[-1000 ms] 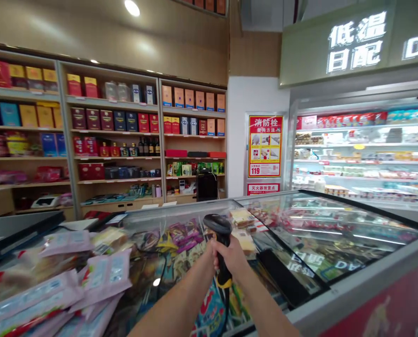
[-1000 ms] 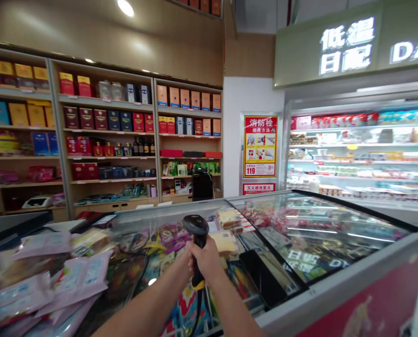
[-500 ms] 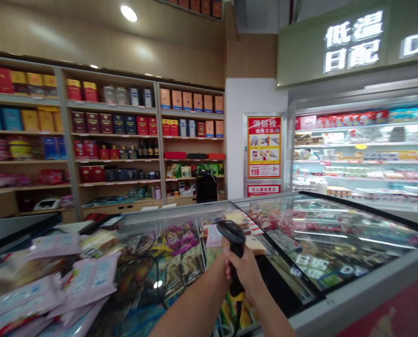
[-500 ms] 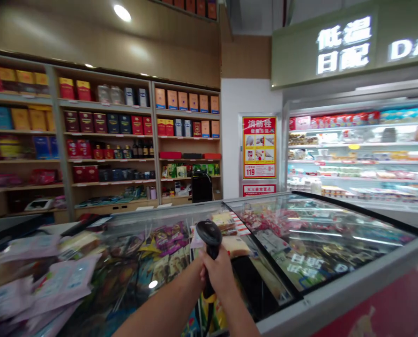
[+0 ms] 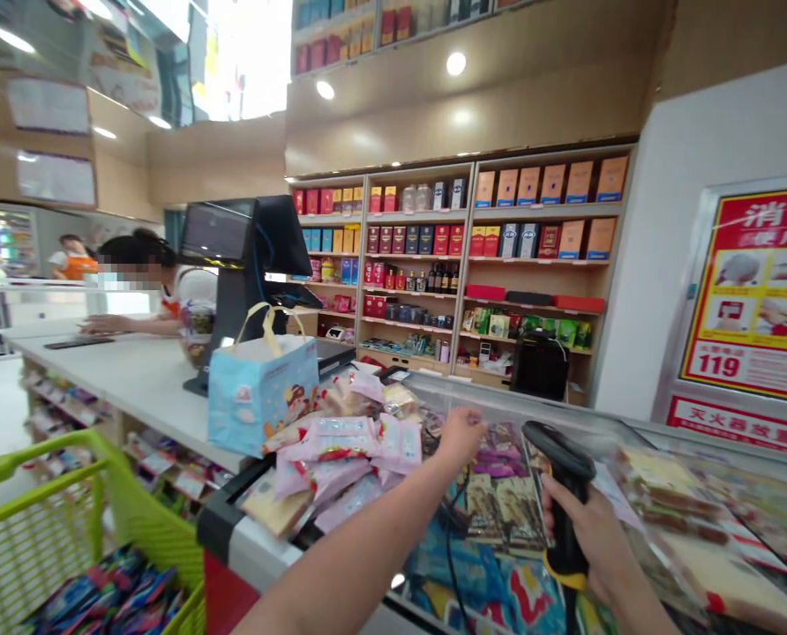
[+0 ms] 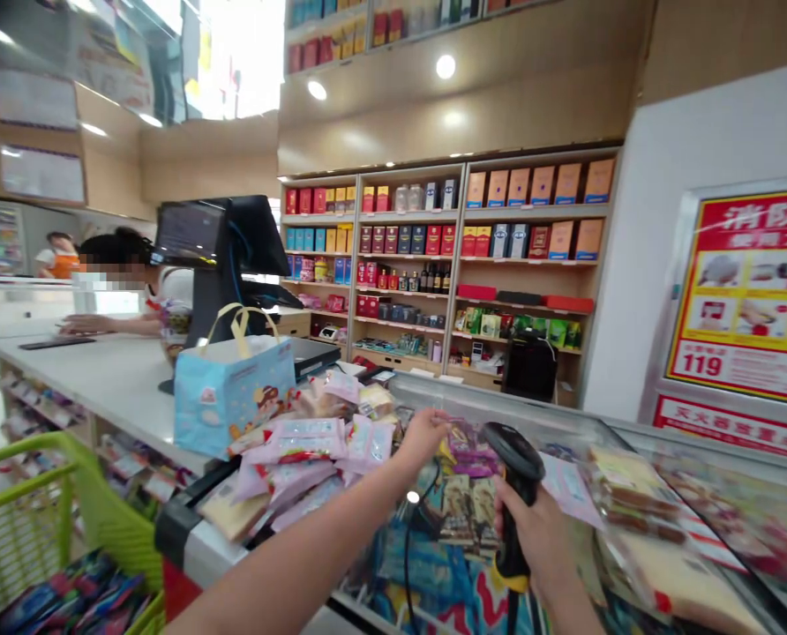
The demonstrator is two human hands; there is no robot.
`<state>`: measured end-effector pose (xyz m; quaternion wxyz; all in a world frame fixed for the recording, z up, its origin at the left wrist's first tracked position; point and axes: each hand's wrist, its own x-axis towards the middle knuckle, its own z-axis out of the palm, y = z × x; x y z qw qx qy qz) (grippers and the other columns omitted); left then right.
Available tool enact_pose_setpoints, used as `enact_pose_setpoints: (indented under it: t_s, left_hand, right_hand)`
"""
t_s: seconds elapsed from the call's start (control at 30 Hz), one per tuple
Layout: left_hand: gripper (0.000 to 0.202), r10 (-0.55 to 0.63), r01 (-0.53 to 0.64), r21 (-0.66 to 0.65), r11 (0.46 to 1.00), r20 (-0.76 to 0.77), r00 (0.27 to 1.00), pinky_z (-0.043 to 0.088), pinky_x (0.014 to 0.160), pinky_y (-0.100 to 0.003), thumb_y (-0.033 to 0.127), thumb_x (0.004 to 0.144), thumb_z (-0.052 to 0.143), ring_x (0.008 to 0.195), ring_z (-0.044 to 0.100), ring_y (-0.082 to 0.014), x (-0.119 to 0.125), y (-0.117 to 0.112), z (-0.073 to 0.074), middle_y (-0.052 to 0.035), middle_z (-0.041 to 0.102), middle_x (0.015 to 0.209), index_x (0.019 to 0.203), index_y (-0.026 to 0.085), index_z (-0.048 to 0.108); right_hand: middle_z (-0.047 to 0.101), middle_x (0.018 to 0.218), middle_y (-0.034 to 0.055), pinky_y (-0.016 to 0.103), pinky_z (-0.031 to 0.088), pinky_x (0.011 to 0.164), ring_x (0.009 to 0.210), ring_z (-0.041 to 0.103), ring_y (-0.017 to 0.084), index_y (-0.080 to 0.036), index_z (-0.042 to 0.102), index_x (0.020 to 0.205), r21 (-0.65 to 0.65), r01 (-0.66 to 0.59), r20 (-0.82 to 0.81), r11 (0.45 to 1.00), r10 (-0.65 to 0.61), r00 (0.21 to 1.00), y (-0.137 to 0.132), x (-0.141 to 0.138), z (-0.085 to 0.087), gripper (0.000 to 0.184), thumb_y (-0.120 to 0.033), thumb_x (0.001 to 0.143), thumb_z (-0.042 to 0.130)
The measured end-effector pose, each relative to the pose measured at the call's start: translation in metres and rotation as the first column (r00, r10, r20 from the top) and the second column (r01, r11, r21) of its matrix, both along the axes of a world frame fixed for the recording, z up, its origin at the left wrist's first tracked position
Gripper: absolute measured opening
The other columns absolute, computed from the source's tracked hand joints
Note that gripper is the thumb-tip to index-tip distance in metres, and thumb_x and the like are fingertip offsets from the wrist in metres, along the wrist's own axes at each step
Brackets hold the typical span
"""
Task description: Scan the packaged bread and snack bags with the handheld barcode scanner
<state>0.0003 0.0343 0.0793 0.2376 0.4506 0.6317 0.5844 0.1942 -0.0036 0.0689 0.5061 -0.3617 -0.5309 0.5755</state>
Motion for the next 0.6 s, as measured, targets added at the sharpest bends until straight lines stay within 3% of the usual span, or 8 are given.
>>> enact_pose_setpoints:
  t_s: [0.1,0.2,0.3,0.4,0.5,0.6]
  left_hand:
    - [0.025,0.27,-0.271,0.041,0.962,-0.306,0.913,0.045,0.091,-0.032,0.019,0.071,0.066,0.101,0.062,-0.0229,-0.067,-0.022,0.031,-0.0146,0.065,0.112,0.096,0.013,0.068]
    - [0.027,0.376,-0.402,0.049,0.914,-0.472,0.797,0.042,0.095,-0.032,0.023,0.073,0.067,0.108,0.06,-0.0252,-0.129,-0.036,0.06,-0.0182,0.061,0.12,0.098,0.013,0.067]
    - [0.034,0.456,-0.585,-0.06,0.809,-0.565,0.688,0.041,0.095,-0.042,0.038,0.073,0.068,0.113,0.058,-0.035,-0.183,-0.041,0.078,-0.024,0.063,0.115,0.095,0.012,0.066]
    - [0.042,0.494,-0.679,-0.19,0.709,-0.553,0.671,0.036,0.096,-0.054,0.046,0.06,0.077,0.117,0.053,-0.0447,-0.226,-0.038,0.078,-0.0269,0.065,0.11,0.08,0.012,0.065]
    - [0.04,0.521,-0.672,-0.236,0.702,-0.473,0.71,0.03,0.098,-0.061,0.031,0.041,0.088,0.116,0.051,-0.0498,-0.251,-0.03,0.066,-0.0238,0.068,0.097,0.059,0.015,0.056]
    - [0.041,0.602,-0.706,-0.141,0.694,-0.424,0.677,0.031,0.095,-0.061,0.019,0.037,0.087,0.12,0.045,-0.0527,-0.258,-0.022,0.055,-0.0201,0.068,0.089,0.054,0.016,0.05]
  right_hand:
    - [0.054,0.046,-0.0028,0.026,0.041,0.036,0.036,0.048,0.013,-0.019,0.056,0.073,0.017,-0.075,0.018,0.997,0.074,0.997,0.005,-0.033,0.007,0.037,-0.044,0.057,0.08]
    - [0.054,0.046,-0.0031,0.025,0.04,0.035,0.035,0.047,0.013,-0.019,0.056,0.072,0.058,-0.109,-0.006,0.992,0.11,0.994,0.015,-0.063,0.012,0.036,-0.043,0.057,0.079]
    - [0.055,0.048,-0.0029,0.025,0.042,0.035,0.037,0.049,0.013,-0.019,0.056,0.07,0.094,-0.108,-0.02,0.99,0.11,0.994,0.027,-0.086,0.006,0.04,-0.046,0.055,0.08]
    - [0.053,0.045,-0.0031,0.025,0.041,0.035,0.035,0.047,0.012,-0.019,0.052,0.064,0.091,-0.091,0.017,0.992,0.09,0.996,0.037,-0.097,-0.009,0.042,-0.05,0.055,0.079]
    - [0.052,0.044,-0.0036,0.025,0.04,0.034,0.034,0.047,0.012,-0.02,0.052,0.064,0.078,-0.107,0.063,0.991,0.102,0.993,0.04,-0.097,-0.022,0.041,-0.05,0.058,0.079]
    - [0.053,0.045,-0.0045,0.025,0.041,0.035,0.035,0.047,0.012,-0.02,0.053,0.069,0.071,-0.134,0.082,0.988,0.128,0.988,0.038,-0.092,-0.024,0.038,-0.046,0.06,0.078]
